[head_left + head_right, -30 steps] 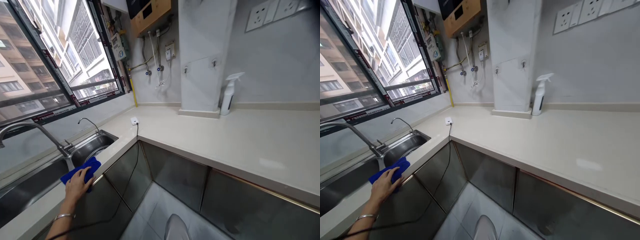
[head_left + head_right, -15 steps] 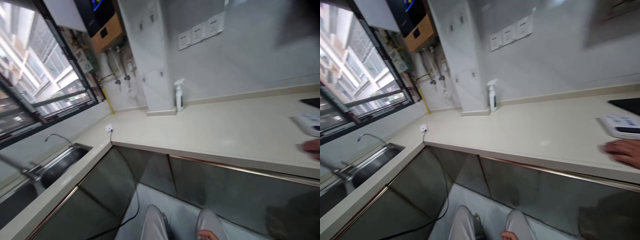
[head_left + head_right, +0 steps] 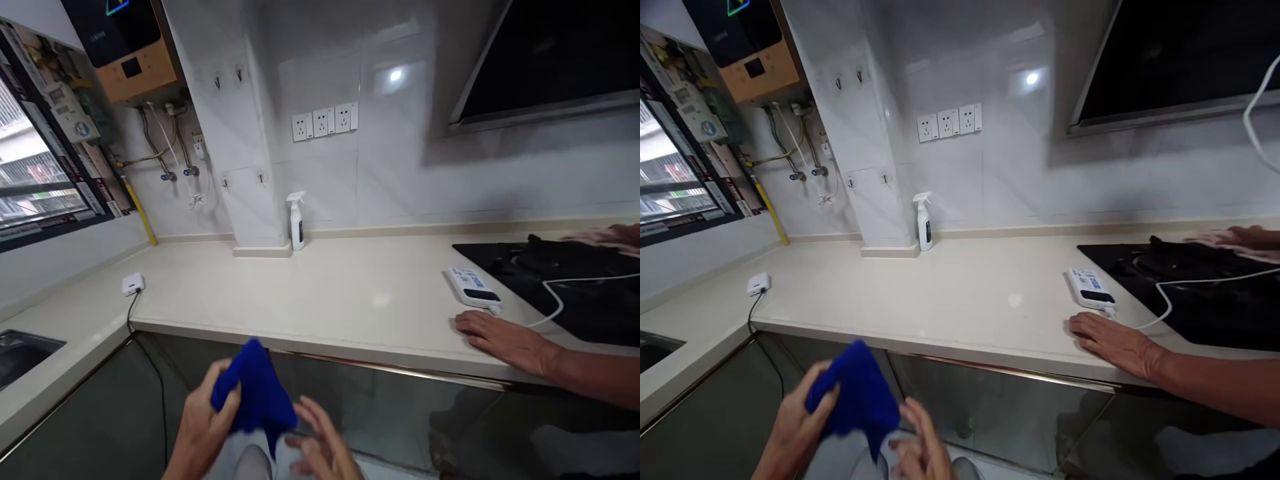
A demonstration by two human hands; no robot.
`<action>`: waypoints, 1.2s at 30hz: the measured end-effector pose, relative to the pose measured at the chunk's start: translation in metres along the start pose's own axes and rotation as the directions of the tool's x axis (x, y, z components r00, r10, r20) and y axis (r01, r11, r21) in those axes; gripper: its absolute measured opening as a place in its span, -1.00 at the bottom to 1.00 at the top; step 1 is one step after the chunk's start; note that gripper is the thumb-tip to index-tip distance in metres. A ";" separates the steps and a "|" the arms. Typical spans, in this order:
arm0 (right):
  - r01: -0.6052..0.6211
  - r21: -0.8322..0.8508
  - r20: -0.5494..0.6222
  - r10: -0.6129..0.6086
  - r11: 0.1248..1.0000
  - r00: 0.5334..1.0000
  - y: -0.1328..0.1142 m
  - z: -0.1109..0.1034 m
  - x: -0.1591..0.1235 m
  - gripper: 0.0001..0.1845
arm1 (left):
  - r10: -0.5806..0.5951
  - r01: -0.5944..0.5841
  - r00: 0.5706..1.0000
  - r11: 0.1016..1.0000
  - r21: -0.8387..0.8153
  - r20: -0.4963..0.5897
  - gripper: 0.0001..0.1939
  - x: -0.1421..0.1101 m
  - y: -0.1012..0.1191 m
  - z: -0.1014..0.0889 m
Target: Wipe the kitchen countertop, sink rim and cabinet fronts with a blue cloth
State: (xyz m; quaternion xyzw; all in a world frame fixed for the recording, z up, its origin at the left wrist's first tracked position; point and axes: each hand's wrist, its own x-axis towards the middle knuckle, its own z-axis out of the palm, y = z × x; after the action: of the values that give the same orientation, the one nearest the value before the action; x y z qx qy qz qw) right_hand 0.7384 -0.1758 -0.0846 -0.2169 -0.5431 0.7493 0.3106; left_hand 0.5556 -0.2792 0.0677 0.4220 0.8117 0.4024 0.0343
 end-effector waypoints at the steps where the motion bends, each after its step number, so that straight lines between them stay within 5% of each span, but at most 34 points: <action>1: 0.051 0.023 -0.024 -0.050 0.998 0.998 -0.022 -0.008 0.011 -0.20 | 0.058 -0.057 0.996 0.998 0.019 -0.074 -0.56 0.025 0.015 0.000; 3: 0.164 -0.036 -0.099 -0.167 0.986 0.981 -0.061 -0.029 0.031 -0.24 | 0.222 -0.213 0.972 0.970 0.116 -0.073 -0.54 0.067 0.041 0.003; 5: 0.233 -0.199 -0.173 -0.268 0.952 0.948 -0.091 -0.054 0.047 -0.29 | 0.378 -0.406 0.913 0.880 0.246 0.154 -0.45 0.100 0.053 0.011; 7: 0.228 -0.435 -0.214 -0.346 0.871 0.913 -0.109 -0.075 0.063 -0.33 | 0.413 -0.481 0.864 0.845 0.234 0.287 -0.39 0.127 0.046 0.024; 10: 0.235 -0.754 -0.165 -0.524 0.614 0.836 -0.119 -0.085 0.097 -0.35 | 0.371 -0.509 0.808 0.831 0.225 0.457 -0.31 0.162 0.010 0.046; 12: 0.285 -0.877 -0.020 -0.624 0.386 0.782 -0.119 -0.069 0.130 -0.34 | 0.256 -0.445 0.830 0.839 0.313 0.495 -0.33 0.181 -0.018 0.058; 13: 0.294 -0.915 0.064 -0.622 0.276 0.781 -0.118 -0.055 0.148 -0.33 | 0.215 -0.413 0.849 0.839 0.355 0.482 -0.35 0.188 -0.031 0.062; 15: 0.248 -0.962 0.163 -0.495 0.111 0.854 -0.117 -0.021 0.187 -0.30 | 0.168 -0.386 0.863 0.829 0.406 0.477 -0.37 0.200 -0.054 0.063; 17: 0.170 -0.985 0.155 -0.257 0.037 0.954 -0.116 0.010 0.220 -0.27 | 0.133 -0.376 0.867 0.807 0.456 0.480 -0.38 0.210 -0.076 0.054; 19: 0.136 -0.991 0.136 -0.078 0.004 0.988 -0.116 0.026 0.237 -0.26 | 0.085 -0.351 0.880 0.778 0.520 0.466 -0.40 0.220 -0.101 0.032; 22: 0.163 -0.985 0.167 -0.068 -0.062 0.984 -0.110 0.007 0.224 -0.27 | -0.004 -0.282 0.907 0.737 0.614 0.422 -0.37 0.237 -0.145 -0.018; 25: 0.214 -0.958 0.242 -0.143 -0.189 0.960 -0.098 -0.044 0.177 -0.23 | -0.118 -0.159 0.934 0.707 0.689 0.338 -0.32 0.256 -0.191 -0.063; 29: 0.193 -0.870 0.380 -0.368 -0.453 0.849 -0.077 -0.089 0.125 -0.20 | -0.026 -0.228 0.939 0.699 0.678 0.343 -0.32 0.270 -0.233 -0.076; 32: 0.117 -0.816 0.436 -0.471 -0.566 0.767 -0.059 -0.070 0.128 -0.18 | 0.007 -0.220 0.946 0.752 0.622 0.325 -0.31 0.269 -0.240 -0.068; 36: 0.213 -0.784 0.506 -0.402 -0.584 0.763 -0.037 0.011 0.175 -0.28 | -0.001 -0.204 0.950 0.752 0.627 0.311 -0.28 0.268 -0.233 -0.064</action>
State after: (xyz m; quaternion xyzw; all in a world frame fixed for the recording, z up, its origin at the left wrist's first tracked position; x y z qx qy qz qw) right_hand 0.6149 -0.0519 -0.0438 -0.2125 -0.9180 -0.2254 0.2478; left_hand 0.2051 -0.2029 0.0281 0.5057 0.8620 0.0293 -0.0173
